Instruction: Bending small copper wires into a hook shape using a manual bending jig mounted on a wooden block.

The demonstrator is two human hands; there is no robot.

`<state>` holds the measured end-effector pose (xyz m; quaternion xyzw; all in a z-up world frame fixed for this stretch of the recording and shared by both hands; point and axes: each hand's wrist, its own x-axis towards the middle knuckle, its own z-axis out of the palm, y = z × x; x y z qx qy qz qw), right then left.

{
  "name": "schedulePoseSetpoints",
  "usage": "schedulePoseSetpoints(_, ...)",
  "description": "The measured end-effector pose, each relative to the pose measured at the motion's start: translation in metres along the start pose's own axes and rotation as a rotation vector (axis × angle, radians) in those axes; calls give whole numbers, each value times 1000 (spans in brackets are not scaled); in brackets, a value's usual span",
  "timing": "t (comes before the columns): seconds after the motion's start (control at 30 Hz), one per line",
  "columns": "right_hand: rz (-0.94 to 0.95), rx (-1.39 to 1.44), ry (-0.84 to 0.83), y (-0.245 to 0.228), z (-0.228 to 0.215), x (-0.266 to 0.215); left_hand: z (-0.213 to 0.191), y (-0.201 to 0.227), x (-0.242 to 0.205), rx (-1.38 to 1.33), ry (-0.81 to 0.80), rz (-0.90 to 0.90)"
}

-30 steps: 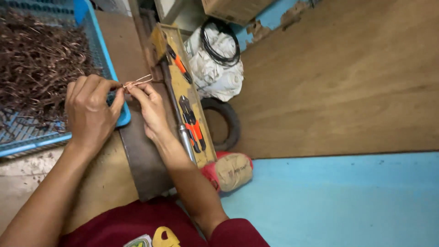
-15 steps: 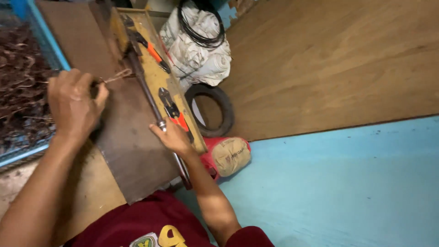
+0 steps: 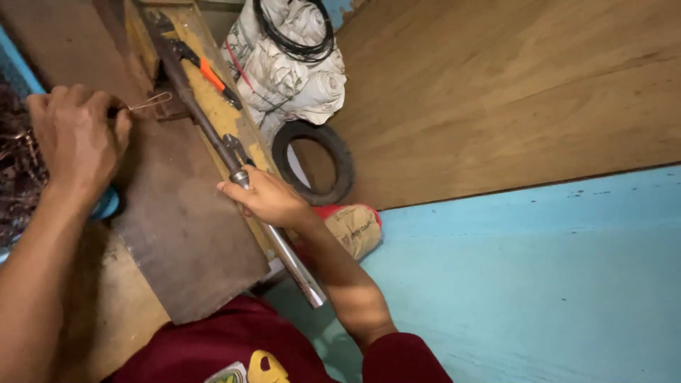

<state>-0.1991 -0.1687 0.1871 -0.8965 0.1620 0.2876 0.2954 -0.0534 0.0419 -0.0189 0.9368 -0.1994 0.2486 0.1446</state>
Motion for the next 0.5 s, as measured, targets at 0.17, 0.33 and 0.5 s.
schedulePoseSetpoints(0.17, 1, -94, 1, -8, -16, -5, 35, 2, 17, 0, -48, 13)
schedulePoseSetpoints(0.33, 81, -118, -14, -10, -16, -3, 39, 13, 35, 10, -61, -14)
schedulePoseSetpoints(0.5, 54, -109, -17, -7, -14, -4, 50, 8, 35, -25, -25, -12)
